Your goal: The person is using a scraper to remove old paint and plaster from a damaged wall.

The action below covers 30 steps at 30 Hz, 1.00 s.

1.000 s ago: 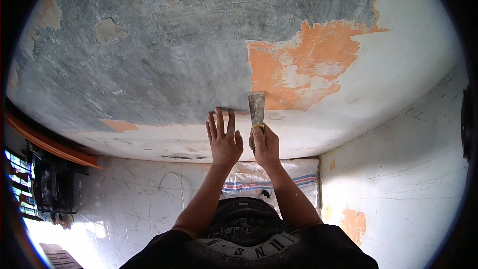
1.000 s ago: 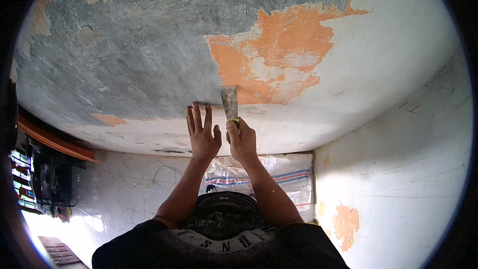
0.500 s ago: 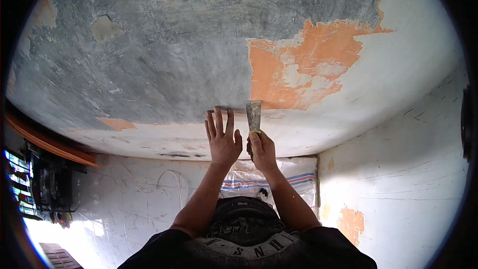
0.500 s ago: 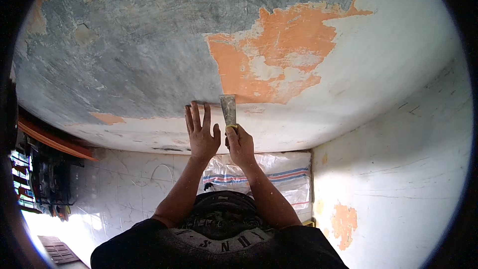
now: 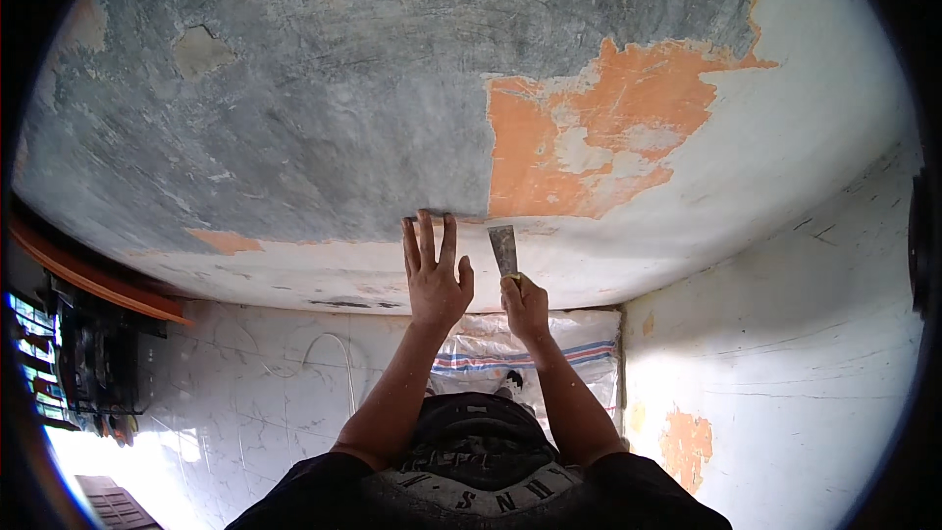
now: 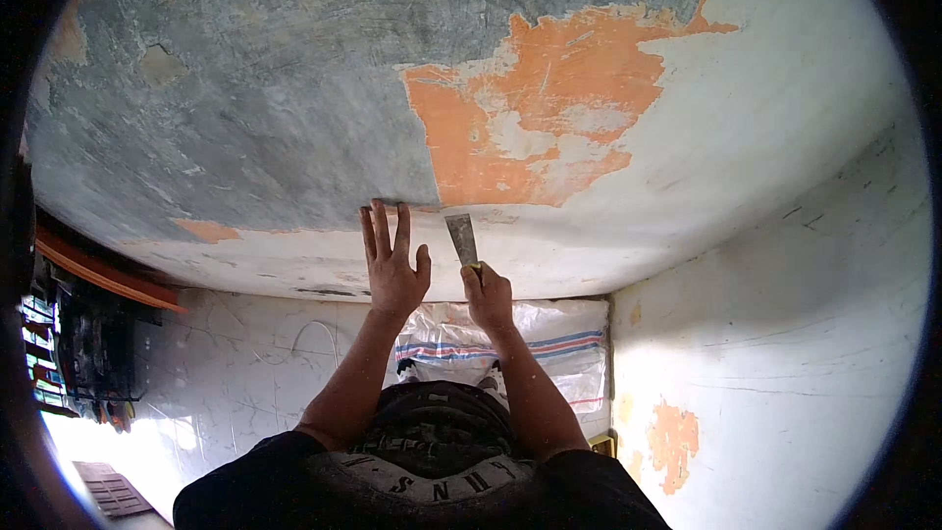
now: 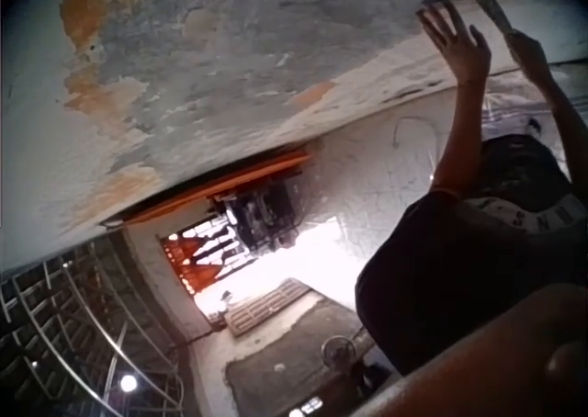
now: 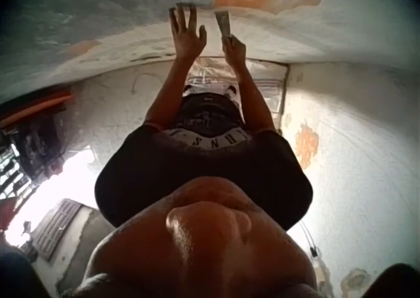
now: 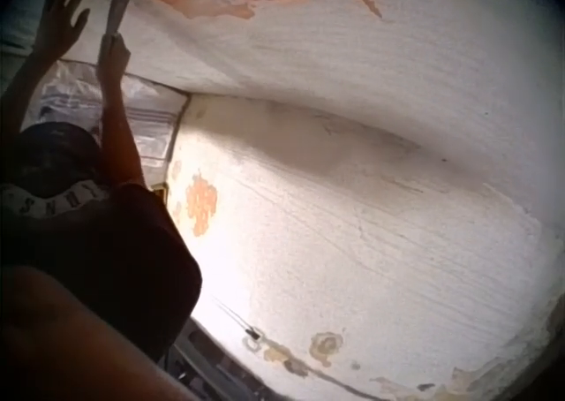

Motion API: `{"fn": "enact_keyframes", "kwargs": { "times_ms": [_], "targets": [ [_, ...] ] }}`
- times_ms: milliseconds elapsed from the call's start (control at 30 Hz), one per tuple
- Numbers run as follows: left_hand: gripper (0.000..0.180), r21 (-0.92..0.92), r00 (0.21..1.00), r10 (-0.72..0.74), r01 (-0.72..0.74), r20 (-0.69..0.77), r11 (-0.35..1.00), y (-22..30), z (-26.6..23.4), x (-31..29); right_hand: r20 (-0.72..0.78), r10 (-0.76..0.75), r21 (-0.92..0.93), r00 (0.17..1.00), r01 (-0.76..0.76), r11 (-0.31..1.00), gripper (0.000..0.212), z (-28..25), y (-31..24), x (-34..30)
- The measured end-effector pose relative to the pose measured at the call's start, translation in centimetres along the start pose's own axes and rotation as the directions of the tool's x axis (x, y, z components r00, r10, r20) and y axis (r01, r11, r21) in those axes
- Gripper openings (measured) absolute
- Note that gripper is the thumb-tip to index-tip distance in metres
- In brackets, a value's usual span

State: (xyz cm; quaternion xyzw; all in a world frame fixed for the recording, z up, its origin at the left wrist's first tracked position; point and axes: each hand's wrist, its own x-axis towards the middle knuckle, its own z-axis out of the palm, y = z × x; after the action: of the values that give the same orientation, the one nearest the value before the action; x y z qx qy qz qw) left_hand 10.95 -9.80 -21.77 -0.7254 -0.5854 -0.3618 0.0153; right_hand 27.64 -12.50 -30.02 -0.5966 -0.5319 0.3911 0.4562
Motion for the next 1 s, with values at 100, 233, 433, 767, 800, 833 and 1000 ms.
{"fn": "enact_keyframes", "kwargs": {
  "times_ms": [100,233,433,767,800,833,1000],
  "targets": [
    [0.070,0.009,1.000,0.003,-0.003,0.030,1.000,-0.1,-0.3,0.0,0.035,-0.079,0.095,0.996,0.075,0.993,0.031,-1.4,-6.2,1.6],
    [0.070,-0.004,1.000,0.005,-0.005,-0.009,1.000,-0.3,-0.2,-0.2,0.069,-0.015,0.349,0.997,-0.011,0.937,0.029,0.5,-7.4,0.2],
    [0.066,-0.009,1.000,0.012,-0.012,0.018,1.000,0.0,-0.3,-0.1,0.076,0.121,0.348,0.990,-0.141,0.927,0.032,2.4,-3.4,-2.1],
    [0.068,-0.017,0.999,-0.018,0.019,0.034,1.000,0.1,-0.1,-0.3,0.033,0.015,0.209,0.999,-0.021,0.978,0.033,0.7,-3.6,-2.1],
    [0.067,-0.016,0.999,-0.027,0.027,0.033,1.000,0.0,0.0,-0.3,0.068,0.038,0.206,0.997,-0.051,0.977,0.033,0.6,-4.6,-2.1],
    [0.067,-0.016,0.999,-0.026,0.026,0.031,1.000,0.0,0.1,-0.3,0.067,0.035,0.206,0.997,-0.048,0.977,0.033,0.9,-4.8,-2.0],
    [0.066,-0.023,0.999,-0.004,0.005,0.042,1.000,0.1,0.1,-0.2,0.065,0.114,0.415,0.991,-0.131,0.901,0.028,2.0,-4.8,-2.2]
  ]
}}
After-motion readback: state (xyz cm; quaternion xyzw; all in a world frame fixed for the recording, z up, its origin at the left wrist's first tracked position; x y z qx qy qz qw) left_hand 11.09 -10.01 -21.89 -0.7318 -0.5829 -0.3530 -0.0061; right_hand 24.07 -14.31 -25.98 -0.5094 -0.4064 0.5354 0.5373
